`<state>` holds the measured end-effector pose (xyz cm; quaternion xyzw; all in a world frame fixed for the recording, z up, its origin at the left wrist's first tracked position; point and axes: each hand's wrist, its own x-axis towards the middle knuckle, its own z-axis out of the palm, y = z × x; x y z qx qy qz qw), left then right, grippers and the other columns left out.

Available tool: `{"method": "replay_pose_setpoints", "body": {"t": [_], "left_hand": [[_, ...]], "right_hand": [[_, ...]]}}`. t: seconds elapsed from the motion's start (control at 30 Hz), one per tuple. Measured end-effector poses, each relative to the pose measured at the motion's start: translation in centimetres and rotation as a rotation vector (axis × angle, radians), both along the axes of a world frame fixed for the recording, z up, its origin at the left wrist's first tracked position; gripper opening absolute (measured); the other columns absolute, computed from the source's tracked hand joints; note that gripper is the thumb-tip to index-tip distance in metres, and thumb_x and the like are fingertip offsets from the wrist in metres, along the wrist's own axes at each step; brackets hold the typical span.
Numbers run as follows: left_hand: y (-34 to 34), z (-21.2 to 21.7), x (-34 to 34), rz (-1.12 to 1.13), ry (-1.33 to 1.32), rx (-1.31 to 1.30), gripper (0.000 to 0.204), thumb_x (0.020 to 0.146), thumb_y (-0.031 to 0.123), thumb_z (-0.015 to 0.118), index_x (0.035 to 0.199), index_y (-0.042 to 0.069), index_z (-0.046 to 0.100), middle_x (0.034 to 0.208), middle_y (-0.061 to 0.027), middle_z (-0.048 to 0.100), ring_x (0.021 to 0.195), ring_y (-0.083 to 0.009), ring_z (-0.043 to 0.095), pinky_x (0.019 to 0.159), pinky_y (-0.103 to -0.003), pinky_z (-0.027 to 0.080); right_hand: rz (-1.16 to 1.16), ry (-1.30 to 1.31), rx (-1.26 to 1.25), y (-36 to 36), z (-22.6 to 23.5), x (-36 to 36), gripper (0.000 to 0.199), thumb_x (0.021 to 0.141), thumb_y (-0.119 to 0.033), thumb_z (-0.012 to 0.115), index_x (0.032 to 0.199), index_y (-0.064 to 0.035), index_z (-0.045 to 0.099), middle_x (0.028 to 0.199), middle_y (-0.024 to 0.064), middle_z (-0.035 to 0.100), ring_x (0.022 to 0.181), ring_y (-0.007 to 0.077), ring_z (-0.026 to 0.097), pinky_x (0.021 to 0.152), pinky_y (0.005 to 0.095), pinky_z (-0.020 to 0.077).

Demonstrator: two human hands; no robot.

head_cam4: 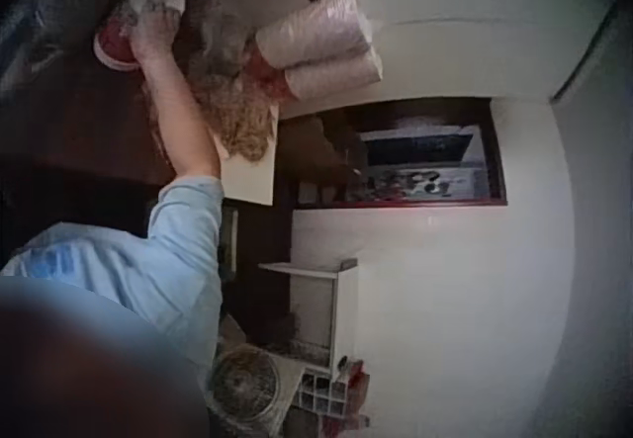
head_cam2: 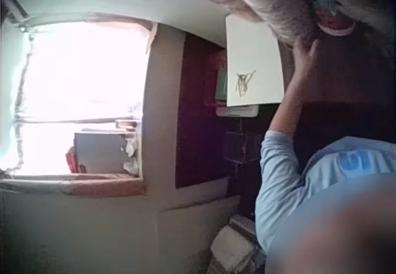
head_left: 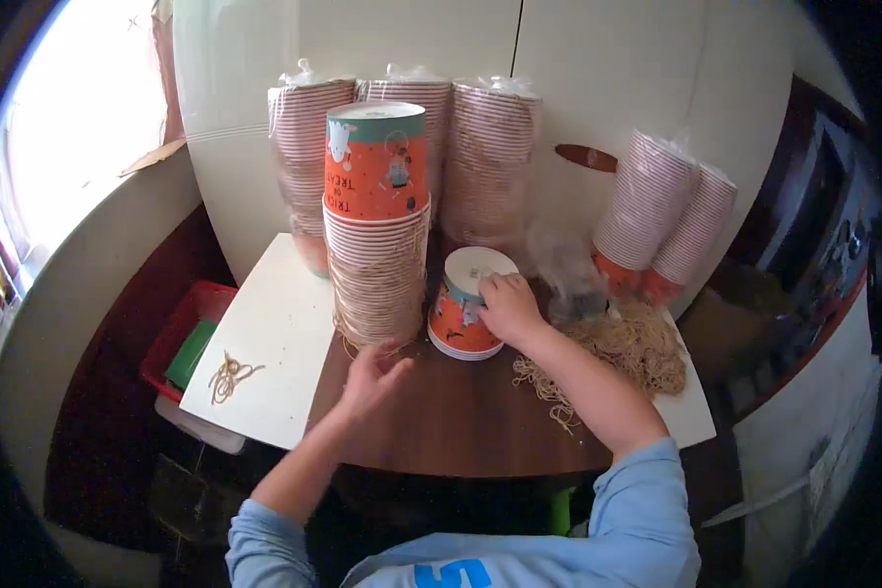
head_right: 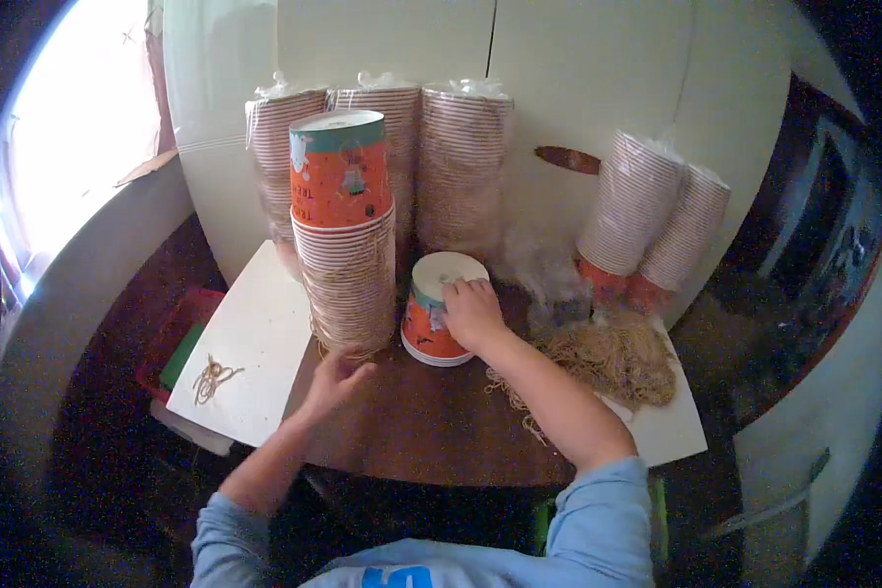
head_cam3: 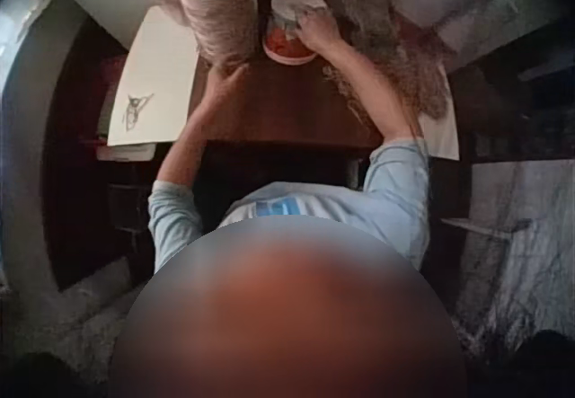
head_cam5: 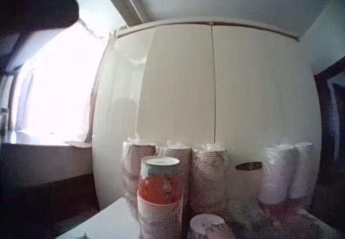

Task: Attaching handles to printed paper buckets in a manufacturing setting.

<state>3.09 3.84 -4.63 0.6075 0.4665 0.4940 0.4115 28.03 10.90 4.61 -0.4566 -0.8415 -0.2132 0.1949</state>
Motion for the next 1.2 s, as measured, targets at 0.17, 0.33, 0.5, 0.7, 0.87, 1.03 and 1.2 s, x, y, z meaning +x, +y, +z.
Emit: {"method": "replay_pose_setpoints", "body": {"t": [0.17,0.33,0.5,0.7,0.87,1.03,1.2], "left_hand": [[0.0,-3.7,5.1,-0.064,-0.556,-0.445,0.048,0.086,0.028,0.061,0.122,0.002,0.044,0.107,-0.0054,0.056,0.089,-0.0143,0.055,0.075,-0.029,0.048],[0.2,-3.0,7.1,-0.232,-0.864,-0.435,0.025,0.09,0.021,0.055,0.109,0.006,0.049,0.103,-0.0042,0.058,0.088,-0.0159,0.058,0.08,-0.033,0.05],[0.0,-1.7,8.5,-0.207,-0.827,-0.5,0.017,0.09,0.018,0.054,0.101,0.006,0.05,0.099,-0.0047,0.059,0.085,-0.0165,0.059,0.081,-0.036,0.051],[3.5,-2.2,10.3,-0.183,-0.844,-0.477,0.018,0.089,0.018,0.056,0.1,0.005,0.05,0.09,-0.0044,0.058,0.079,-0.0158,0.057,0.076,-0.04,0.053],[6.6,-2.8,10.6,-0.15,-0.87,-0.489,0.019,0.089,0.016,0.054,0.101,0.002,0.048,0.096,-0.0104,0.06,0.086,-0.022,0.061,0.073,-0.041,0.055],[10.6,-5.3,8.9,-0.036,-0.502,-0.549,0.035,0.084,0.021,0.062,0.105,-0.004,0.049,0.088,-0.0119,0.06,0.066,-0.0235,0.063,0.056,-0.037,0.056],[7.2,-0.8,6.7,0.017,-0.383,-0.334,0.043,0.088,0.043,0.051,0.091,0.001,0.06,0.085,-0.0082,0.061,0.068,-0.0194,0.057,0.059,-0.033,0.046]], "right_hand": [[0.135,0.427,-0.254,-1.0,1.4,0.0,0.026,0.066,-0.014,0.072,0.081,-0.0025,0.054,0.085,0.015,0.058,0.082,0.031,0.058,0.073,0.0379,0.0462],[0.154,0.636,-0.293,-2.5,1.8,1.1,0.022,0.068,-0.011,0.07,0.08,-0.0015,0.054,0.084,0.0142,0.059,0.081,0.0297,0.058,0.072,0.0373,0.0461],[0.141,0.748,-0.23,-2.0,1.4,2.4,0.02,0.069,-0.009,0.069,0.08,-0.0008,0.054,0.08,0.0145,0.059,0.078,0.0301,0.058,0.07,0.0379,0.0459],[0.125,0.688,0.049,-3.6,6.5,3.4,0.015,0.074,-0.005,0.066,0.084,-0.0017,0.055,0.088,0.0109,0.061,0.081,0.0223,0.06,0.073,0.0329,0.0482],[0.233,1.007,0.191,-6.8,11.9,7.3,0.015,0.082,-0.01,0.063,0.09,-0.0023,0.053,0.086,0.0045,0.06,0.077,0.0167,0.056,0.071,0.0293,0.0458],[0.338,1.686,-0.464,-7.8,8.9,8.9,0.009,0.089,-0.012,0.053,0.095,-0.005,0.054,0.091,0.0012,0.058,0.082,0.0102,0.054,0.072,0.0262,0.0446],[0.182,1.925,-0.984,-8.4,-2.3,8.9,0.03,0.088,-0.031,0.045,0.084,-0.0049,0.059,0.072,0.0086,0.062,0.07,0.0232,0.06,0.076,0.0362,0.0488]]}}
